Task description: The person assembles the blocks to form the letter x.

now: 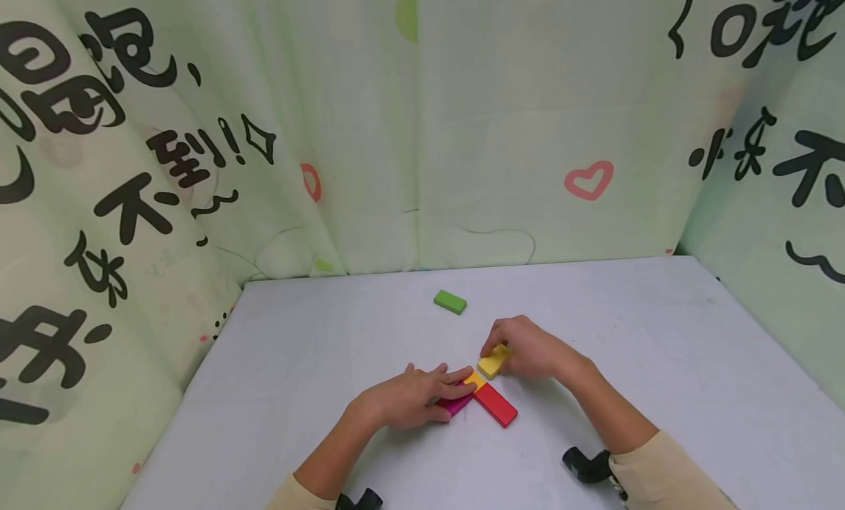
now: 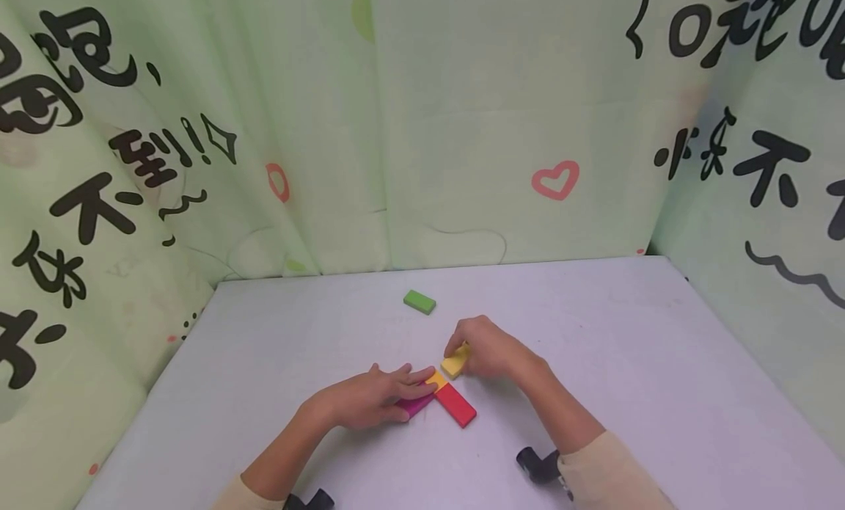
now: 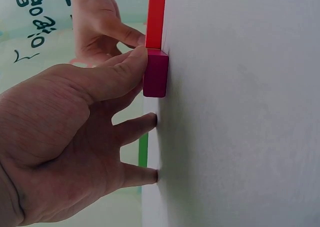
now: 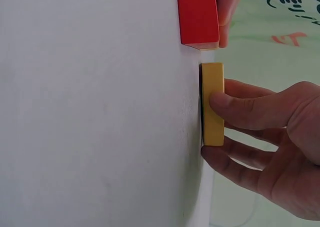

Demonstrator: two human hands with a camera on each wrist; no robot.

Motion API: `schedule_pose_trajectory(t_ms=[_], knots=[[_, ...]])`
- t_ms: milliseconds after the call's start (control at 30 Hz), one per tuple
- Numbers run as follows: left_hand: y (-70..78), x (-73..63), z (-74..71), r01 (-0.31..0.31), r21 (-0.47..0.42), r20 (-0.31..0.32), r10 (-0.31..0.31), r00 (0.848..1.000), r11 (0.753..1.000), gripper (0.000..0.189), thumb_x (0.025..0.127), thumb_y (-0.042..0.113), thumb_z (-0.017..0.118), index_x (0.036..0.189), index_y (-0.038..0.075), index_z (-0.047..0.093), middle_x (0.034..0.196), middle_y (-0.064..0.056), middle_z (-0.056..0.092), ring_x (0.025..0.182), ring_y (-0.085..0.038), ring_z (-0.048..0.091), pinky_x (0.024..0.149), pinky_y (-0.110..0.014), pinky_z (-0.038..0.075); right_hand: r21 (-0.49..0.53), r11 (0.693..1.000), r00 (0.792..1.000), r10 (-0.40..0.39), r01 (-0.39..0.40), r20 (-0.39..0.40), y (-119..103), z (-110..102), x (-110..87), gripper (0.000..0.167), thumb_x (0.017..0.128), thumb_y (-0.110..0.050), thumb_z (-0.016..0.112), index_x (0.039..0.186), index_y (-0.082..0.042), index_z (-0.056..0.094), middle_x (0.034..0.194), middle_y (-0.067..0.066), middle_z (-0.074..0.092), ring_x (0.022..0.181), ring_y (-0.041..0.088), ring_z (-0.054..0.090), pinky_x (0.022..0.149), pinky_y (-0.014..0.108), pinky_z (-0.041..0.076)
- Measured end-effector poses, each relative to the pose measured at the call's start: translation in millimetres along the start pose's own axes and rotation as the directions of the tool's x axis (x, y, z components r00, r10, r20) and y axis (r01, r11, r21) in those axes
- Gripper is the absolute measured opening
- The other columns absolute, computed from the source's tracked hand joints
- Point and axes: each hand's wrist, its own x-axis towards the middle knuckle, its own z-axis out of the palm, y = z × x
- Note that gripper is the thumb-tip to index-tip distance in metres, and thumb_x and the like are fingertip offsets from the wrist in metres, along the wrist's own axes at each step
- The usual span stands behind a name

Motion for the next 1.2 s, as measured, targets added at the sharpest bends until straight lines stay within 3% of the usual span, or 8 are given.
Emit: schedule_pose_trajectory(t_ms=[1200], knots=[[0.1, -0.2, -0.8, -0.005, -0.002, -0.006, 0.005, 1.000, 1.000, 0.056, 0.102, 0.028, 0.067, 0.155, 0.035, 0.049, 0.169, 0.016, 0.032, 0.157, -0.027, 0.034, 0.119, -0.071, 0.029, -0.033, 0.999, 1.000, -0.007, 0.008, 0.018, -6.8, 5.9, 0.4, 0.027, 0.080, -0.002, 0.087, 0.103, -0.014, 0.083, 0.101, -0.002, 0.070, 0.103, 0.019, 0.062, 0.087, 0.036, 0.060]])
